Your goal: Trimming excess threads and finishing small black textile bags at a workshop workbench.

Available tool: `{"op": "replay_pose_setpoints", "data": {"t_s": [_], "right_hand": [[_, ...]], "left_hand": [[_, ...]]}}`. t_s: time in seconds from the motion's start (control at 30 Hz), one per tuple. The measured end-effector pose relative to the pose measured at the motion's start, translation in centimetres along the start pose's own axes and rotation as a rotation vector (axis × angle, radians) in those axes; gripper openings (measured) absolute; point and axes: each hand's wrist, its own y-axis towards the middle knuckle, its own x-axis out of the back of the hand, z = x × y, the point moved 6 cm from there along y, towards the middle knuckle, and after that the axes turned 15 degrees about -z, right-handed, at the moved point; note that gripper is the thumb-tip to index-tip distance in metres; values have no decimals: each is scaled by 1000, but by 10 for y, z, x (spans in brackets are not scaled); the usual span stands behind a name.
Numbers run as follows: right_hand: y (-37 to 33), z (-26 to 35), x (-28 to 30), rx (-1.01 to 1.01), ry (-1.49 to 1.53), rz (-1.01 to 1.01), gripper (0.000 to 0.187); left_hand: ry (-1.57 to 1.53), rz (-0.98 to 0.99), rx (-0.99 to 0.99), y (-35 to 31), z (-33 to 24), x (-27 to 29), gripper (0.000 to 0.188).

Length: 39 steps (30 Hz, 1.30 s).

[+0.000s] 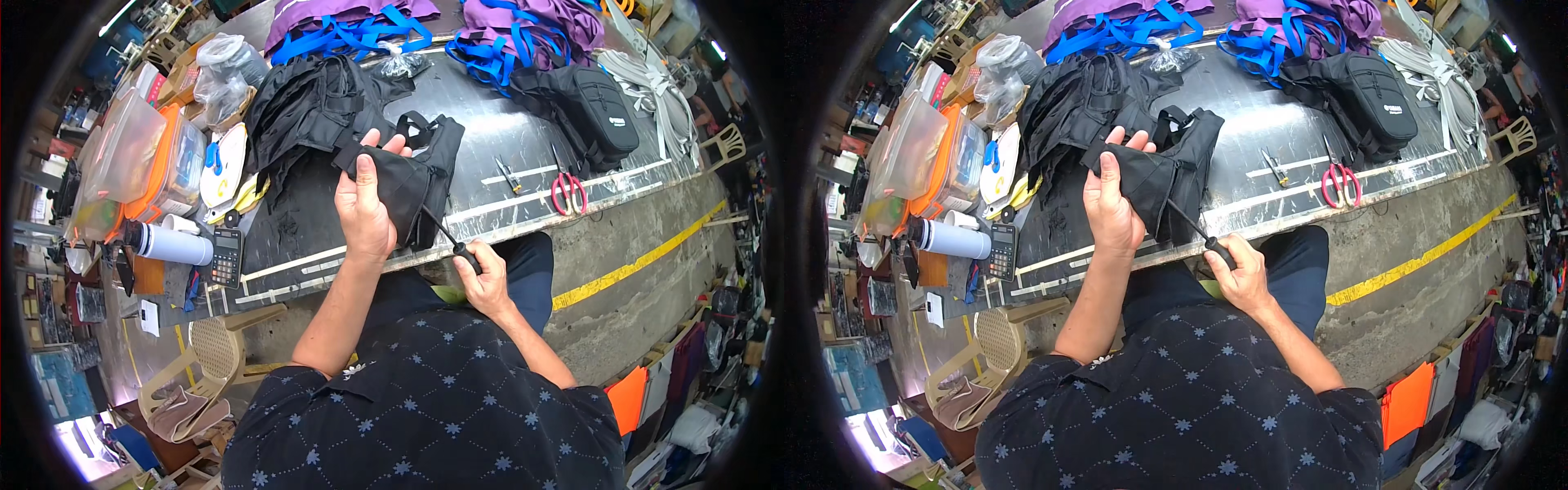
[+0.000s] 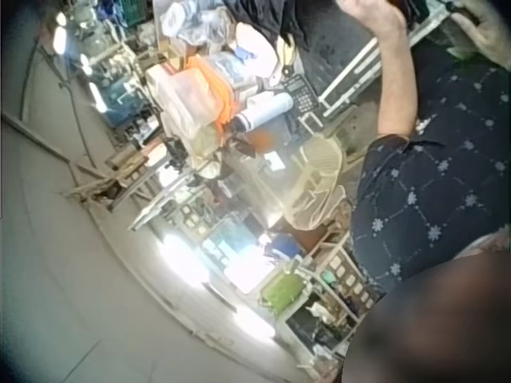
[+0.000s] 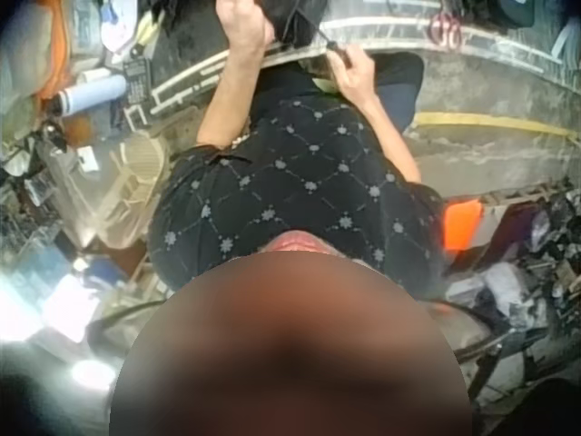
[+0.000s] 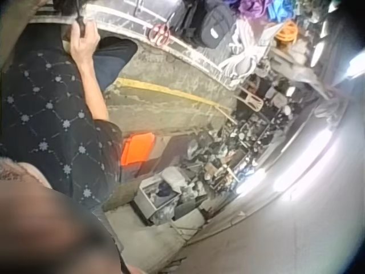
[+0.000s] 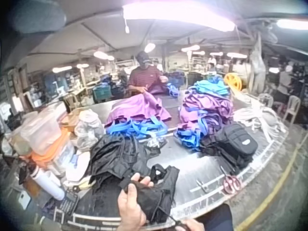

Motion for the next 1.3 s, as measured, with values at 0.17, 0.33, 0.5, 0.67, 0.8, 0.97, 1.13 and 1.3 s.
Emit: {"op": "replay_pose_setpoints", "data": {"t_s": [0.17, 0.33, 0.5, 0.67, 0.8, 0.97, 1.13, 1.3], "right_hand": [[-18, -21, -14, -522, 342, 210, 21], [-22, -24, -16, -548, 401, 166, 21], [-18, -23, -7, -568, 437, 181, 22], [-8, -10, -4, -469, 256, 195, 26], [-16, -28, 1, -433, 199, 188, 26], [-10, -26, 0, -332, 202, 117, 22], [-1, -13, 6, -53, 25, -34, 17], [-2, -15, 2, -123, 58, -19, 18]], "left_hand": [[43, 12, -23, 0, 1, 3, 43], [101, 17, -58, -4, 1, 2, 39], [205, 60, -77, -4, 7, 5, 38], [20, 17, 42, 2, -1, 0, 39], [-42, -1, 82, 11, -9, 3, 43], [-50, 84, 158, 0, -3, -3, 44], [-13, 47, 138, 1, 1, 0, 40], [19, 52, 106, 1, 4, -2, 37]]}}
